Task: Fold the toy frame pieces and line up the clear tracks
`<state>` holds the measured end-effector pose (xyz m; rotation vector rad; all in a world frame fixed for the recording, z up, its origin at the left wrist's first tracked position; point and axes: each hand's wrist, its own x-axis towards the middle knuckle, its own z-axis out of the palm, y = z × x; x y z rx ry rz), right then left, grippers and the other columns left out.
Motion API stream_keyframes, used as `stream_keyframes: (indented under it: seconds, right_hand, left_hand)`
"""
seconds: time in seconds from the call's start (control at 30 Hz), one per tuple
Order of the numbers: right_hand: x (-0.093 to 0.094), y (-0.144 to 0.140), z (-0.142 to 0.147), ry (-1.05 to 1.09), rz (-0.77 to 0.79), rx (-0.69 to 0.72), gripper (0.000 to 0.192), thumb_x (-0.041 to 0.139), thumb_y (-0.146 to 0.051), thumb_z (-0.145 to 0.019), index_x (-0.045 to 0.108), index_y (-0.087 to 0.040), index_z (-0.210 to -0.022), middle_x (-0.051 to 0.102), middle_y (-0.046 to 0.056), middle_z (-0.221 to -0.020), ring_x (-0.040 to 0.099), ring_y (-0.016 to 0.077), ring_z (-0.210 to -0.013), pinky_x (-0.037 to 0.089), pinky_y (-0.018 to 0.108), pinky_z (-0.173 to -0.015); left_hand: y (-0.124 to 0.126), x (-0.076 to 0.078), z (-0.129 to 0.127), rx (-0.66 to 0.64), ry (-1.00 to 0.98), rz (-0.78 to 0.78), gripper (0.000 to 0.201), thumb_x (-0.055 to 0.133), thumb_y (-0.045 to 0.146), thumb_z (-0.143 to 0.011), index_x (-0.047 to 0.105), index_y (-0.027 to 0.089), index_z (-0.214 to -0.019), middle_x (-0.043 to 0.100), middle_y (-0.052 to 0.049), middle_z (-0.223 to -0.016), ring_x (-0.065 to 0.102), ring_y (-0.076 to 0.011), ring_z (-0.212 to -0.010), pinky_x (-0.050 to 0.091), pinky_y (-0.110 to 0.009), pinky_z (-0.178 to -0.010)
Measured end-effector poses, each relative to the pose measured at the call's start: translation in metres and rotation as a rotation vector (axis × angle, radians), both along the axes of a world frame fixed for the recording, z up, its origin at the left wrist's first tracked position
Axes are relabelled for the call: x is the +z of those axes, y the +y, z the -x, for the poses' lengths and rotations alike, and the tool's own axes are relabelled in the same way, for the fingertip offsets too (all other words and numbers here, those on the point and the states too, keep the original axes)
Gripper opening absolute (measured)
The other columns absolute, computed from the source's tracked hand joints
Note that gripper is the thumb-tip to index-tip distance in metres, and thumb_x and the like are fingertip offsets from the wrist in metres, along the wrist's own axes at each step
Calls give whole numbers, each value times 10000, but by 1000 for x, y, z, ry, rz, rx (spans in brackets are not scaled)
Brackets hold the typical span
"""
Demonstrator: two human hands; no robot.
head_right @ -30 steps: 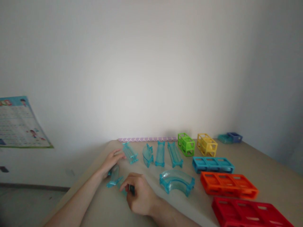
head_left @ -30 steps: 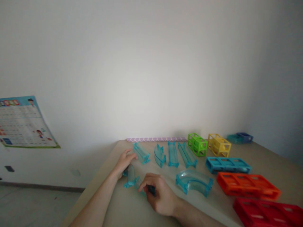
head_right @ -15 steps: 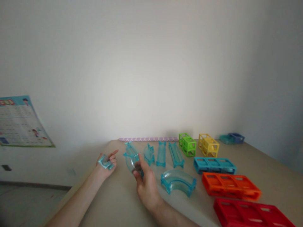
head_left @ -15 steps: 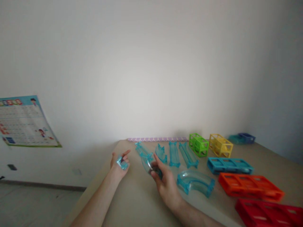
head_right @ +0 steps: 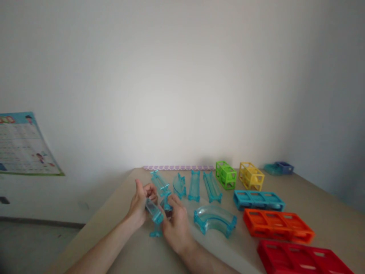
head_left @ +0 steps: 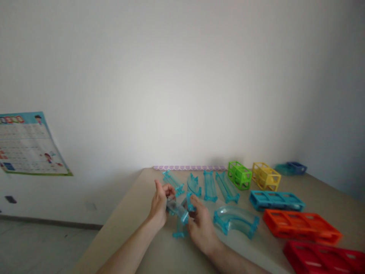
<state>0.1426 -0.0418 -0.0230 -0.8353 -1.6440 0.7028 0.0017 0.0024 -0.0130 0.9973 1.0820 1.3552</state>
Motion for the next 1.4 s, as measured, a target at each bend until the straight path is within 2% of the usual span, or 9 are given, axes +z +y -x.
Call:
stream_keyframes:
  seconds: [0.2,0.4,0.57,0.67,0.87,0.93,1.07,1.23,1.4]
  right_hand:
    - [-8,6,-2,98,130,14,172,487,-320,-899,565,-177,-842,554,29,-781,552,136,-611,464,219,-535]
    - [-15,7,0,98,215,-81,317,503,-446,-884,509,-177,-718,490,-21,-587,482,124,-503,377,198,-432]
    - [-7,7,0,84,211,-124,381,473,-508,-884,548,-164,-737,509,-16,-604,486,128,-511,368,206,-444]
    - [-5,6,-2,59,206,-158,384,456,-506,-891,522,-172,-715,498,-24,-598,477,126,-497,351,210,-440]
    - [-6,6,-5,-64,-40,-229,134,556,-309,-868,491,-199,-828,486,-34,-673,479,133,-573,387,229,-539]
    - [-2,4,-6,-120,-210,-192,55,559,-189,-850,513,-206,-876,562,22,-855,540,172,-771,431,273,-695]
    - [10,-3,-9,-244,-446,-53,203,508,-40,-845,562,-228,-894,578,49,-1106,507,205,-1024,381,352,-894]
    - [16,-6,-9,-253,-499,42,247,479,11,-830,549,-217,-893,593,56,-1103,515,201,-1035,394,353,-887]
    - [15,-6,-9,-245,-460,65,241,478,-16,-837,555,-228,-923,581,62,-1134,521,201,-1077,421,356,-915]
  left_hand:
    - [-17,-2,-12,-152,303,-351,744,145,869,-689,385,199,-473,344,12,-481,335,-124,-493,259,-257,-470]
    - [-4,3,1,148,5,-191,642,124,810,-762,209,228,-504,158,65,-478,147,-95,-431,148,-232,-400]
    - [-10,-4,0,-127,291,-316,582,593,702,-659,407,183,-474,368,40,-480,333,-92,-475,250,-221,-449]
    - [-17,-4,-7,-218,278,-277,487,664,580,-680,494,154,-516,436,29,-516,386,-95,-520,290,-217,-490]
    - [-11,5,4,-119,142,-130,535,610,563,-694,306,199,-447,234,87,-394,221,-46,-358,189,-197,-366]
    - [-8,7,10,-127,85,-40,476,587,533,-701,341,199,-467,276,84,-372,247,-50,-303,199,-188,-317]
    - [-3,8,17,-273,15,168,299,586,424,-711,526,159,-587,496,25,-422,404,-97,-273,275,-199,-251]
    - [-2,0,19,-435,-2,385,267,539,340,-757,569,122,-606,569,-28,-451,467,-130,-259,326,-214,-216]
    - [-3,-2,22,-423,19,413,247,553,299,-779,571,114,-616,571,-28,-457,489,-136,-268,346,-211,-225]
